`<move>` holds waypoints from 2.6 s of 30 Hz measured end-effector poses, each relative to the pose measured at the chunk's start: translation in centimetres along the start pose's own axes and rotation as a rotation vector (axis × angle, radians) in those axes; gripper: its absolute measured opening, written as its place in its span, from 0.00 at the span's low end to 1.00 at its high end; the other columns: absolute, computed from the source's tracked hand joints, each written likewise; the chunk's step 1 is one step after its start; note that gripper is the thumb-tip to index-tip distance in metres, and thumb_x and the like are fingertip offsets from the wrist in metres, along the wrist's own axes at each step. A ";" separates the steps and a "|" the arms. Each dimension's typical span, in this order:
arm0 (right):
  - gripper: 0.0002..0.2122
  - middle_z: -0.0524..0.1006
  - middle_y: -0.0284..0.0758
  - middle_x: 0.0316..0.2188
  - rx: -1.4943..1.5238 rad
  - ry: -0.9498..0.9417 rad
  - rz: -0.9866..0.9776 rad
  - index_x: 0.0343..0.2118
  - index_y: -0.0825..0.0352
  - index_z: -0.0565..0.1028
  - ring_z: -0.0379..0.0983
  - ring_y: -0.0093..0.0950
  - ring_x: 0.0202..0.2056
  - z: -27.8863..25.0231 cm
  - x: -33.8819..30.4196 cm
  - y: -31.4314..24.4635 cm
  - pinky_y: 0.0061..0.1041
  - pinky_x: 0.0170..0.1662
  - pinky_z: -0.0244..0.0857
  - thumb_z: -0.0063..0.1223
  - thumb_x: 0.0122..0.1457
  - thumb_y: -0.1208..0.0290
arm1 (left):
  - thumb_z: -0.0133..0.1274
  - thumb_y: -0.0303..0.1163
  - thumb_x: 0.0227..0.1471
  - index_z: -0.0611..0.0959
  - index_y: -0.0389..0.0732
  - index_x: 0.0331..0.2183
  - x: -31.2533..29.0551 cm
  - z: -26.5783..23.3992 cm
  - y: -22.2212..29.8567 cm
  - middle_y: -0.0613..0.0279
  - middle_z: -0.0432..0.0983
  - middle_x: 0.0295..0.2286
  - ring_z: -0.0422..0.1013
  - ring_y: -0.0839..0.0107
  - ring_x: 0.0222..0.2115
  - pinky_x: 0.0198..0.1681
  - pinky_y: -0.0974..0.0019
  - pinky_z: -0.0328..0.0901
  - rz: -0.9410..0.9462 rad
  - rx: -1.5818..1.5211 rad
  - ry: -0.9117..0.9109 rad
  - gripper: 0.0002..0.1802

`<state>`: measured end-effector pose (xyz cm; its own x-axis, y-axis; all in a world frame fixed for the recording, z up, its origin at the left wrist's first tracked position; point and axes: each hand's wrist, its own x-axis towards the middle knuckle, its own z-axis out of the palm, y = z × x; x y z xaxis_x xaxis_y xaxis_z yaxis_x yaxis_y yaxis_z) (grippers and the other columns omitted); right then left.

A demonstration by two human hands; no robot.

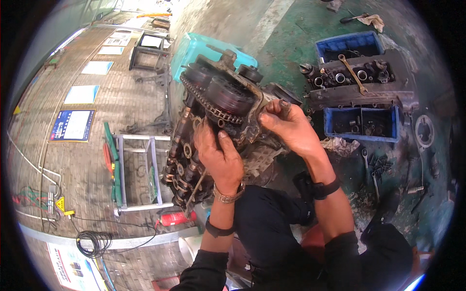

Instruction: The person holds a disassembled engine cylinder head and repeatedly rotates and tilts it to view the camshafts, timing chain, and valve train. The person uses both hands to stabilize and reposition the component while inspecting internal surfaces.

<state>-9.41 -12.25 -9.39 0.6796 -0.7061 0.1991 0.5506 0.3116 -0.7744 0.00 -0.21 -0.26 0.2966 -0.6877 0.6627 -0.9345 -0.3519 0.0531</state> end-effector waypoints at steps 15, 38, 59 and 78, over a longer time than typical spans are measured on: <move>0.07 0.71 0.22 0.28 0.102 0.003 0.018 0.31 0.67 0.75 0.61 0.12 0.31 0.0 0.2 0.4 0.16 0.33 0.57 0.59 0.60 0.70 | 0.45 0.27 0.56 0.74 0.26 0.49 0.3 -0.2 0.2 0.39 0.72 0.45 0.68 0.44 0.45 0.52 0.53 0.61 0.005 0.017 -0.025 0.20; 0.12 0.66 0.21 0.24 0.037 -0.031 0.054 0.26 0.68 0.71 0.58 0.14 0.29 -0.2 -0.3 -1.3 0.20 0.32 0.57 0.60 0.60 0.66 | 0.46 0.26 0.55 0.73 0.26 0.50 -0.1 -0.3 0.2 0.36 0.71 0.47 0.64 0.40 0.50 0.57 0.48 0.55 -0.045 -0.045 -0.047 0.22; 0.09 0.71 0.24 0.26 0.267 0.165 0.062 0.32 0.65 0.72 0.59 0.13 0.24 -4.0 -1.7 0.2 0.14 0.27 0.53 0.59 0.60 0.67 | 0.45 0.28 0.57 0.73 0.23 0.50 -0.3 -0.2 0.0 0.34 0.71 0.46 0.66 0.39 0.47 0.54 0.50 0.58 -0.142 -0.058 -0.041 0.22; 0.08 0.77 0.28 0.25 0.024 1.086 0.389 0.32 0.67 0.79 0.70 0.20 0.26 -9.2 -13.2 19.9 0.23 0.32 0.63 0.62 0.57 0.68 | 0.44 0.35 0.62 0.72 0.24 0.53 -0.4 -0.4 -2.3 0.35 0.72 0.49 0.70 0.48 0.47 0.53 0.57 0.61 -0.232 0.079 -0.047 0.26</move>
<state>-11.87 -2.63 -32.95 0.0368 -0.7312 -0.6812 0.4126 0.6320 -0.6560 1.98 1.18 -0.32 0.5122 -0.6104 0.6041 -0.8223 -0.5516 0.1399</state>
